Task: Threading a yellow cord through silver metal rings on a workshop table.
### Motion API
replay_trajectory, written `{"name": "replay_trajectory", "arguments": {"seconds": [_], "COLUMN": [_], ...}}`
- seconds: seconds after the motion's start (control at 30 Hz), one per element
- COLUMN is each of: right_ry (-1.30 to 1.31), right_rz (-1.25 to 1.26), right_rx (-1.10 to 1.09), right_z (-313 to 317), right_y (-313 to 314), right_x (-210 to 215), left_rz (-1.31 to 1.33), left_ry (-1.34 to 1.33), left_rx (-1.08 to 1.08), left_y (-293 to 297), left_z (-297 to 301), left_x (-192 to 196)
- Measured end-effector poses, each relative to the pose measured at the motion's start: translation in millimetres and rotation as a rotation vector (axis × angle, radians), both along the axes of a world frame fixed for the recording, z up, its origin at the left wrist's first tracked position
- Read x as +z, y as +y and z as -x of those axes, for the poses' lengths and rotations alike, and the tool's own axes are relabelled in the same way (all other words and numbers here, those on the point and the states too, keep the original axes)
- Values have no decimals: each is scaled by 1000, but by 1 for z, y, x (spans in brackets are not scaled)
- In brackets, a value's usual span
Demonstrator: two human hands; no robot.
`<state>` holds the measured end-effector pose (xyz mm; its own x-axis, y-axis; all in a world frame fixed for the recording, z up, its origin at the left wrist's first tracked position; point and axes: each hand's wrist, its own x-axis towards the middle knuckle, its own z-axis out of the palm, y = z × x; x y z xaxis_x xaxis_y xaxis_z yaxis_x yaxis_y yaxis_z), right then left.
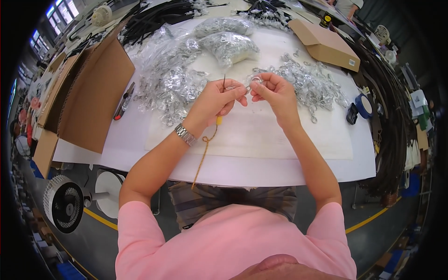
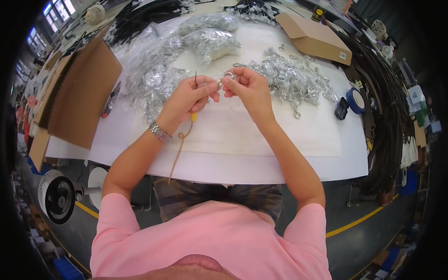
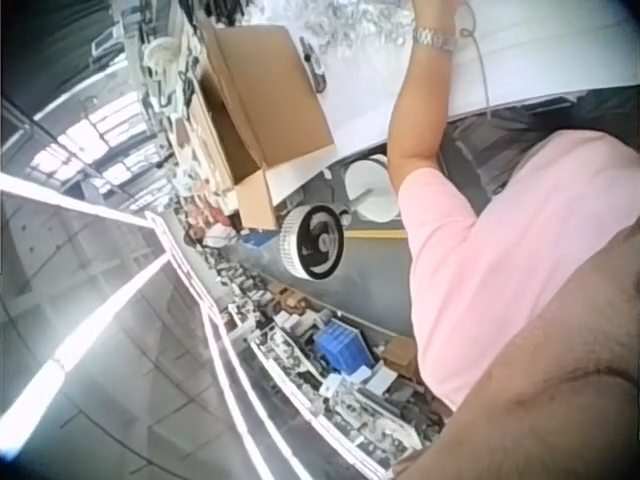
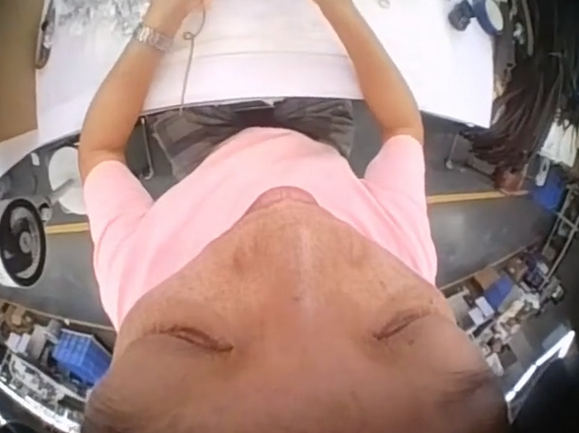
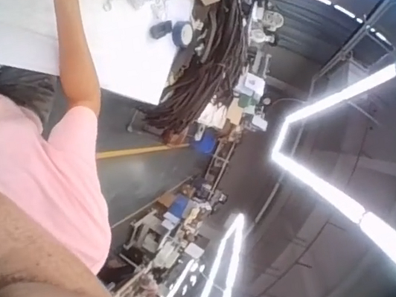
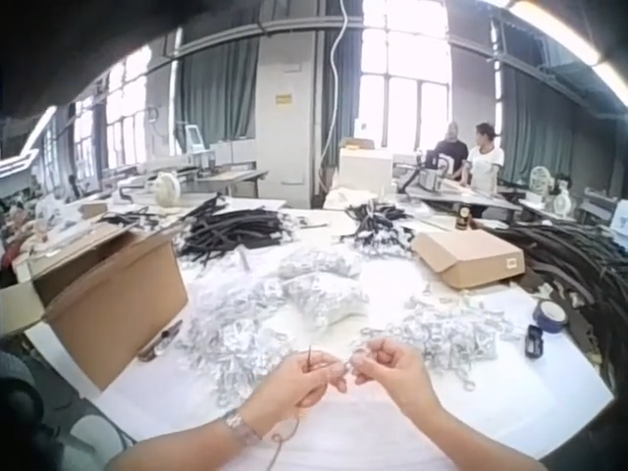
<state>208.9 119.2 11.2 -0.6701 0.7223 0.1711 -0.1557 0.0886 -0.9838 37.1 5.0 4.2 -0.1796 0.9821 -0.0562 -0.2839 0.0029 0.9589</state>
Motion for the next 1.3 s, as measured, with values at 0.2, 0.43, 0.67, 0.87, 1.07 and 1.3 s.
{"name": "replay_trajectory", "arguments": {"seconds": [0.2, 0.43, 0.67, 0.87, 1.07, 1.3], "right_ry": [50, -148, 50, 138, 70, 158], "right_rz": [-28, -401, 155, 373, 369, 519], "right_rx": [-95, -254, -58, 64, 60, 22], "right_z": [-2, -7, 8, 2, -1, -3], "right_y": [3, -6, -20, -14, -19, -15], "right_x": [-2, 13, -8, -11, -6, -1], "left_rz": [0, 19, -60, 25, 10, -60], "left_ry": [79, 80, 86, 212, 291, 246], "left_rx": [-49, -139, 45, 46, 95, 277], "left_y": [-2, -3, 0, -9, -5, -6], "left_z": [-4, -8, -11, -12, -12, -9], "left_x": [3, 3, -1, 7, 1, 7]}}
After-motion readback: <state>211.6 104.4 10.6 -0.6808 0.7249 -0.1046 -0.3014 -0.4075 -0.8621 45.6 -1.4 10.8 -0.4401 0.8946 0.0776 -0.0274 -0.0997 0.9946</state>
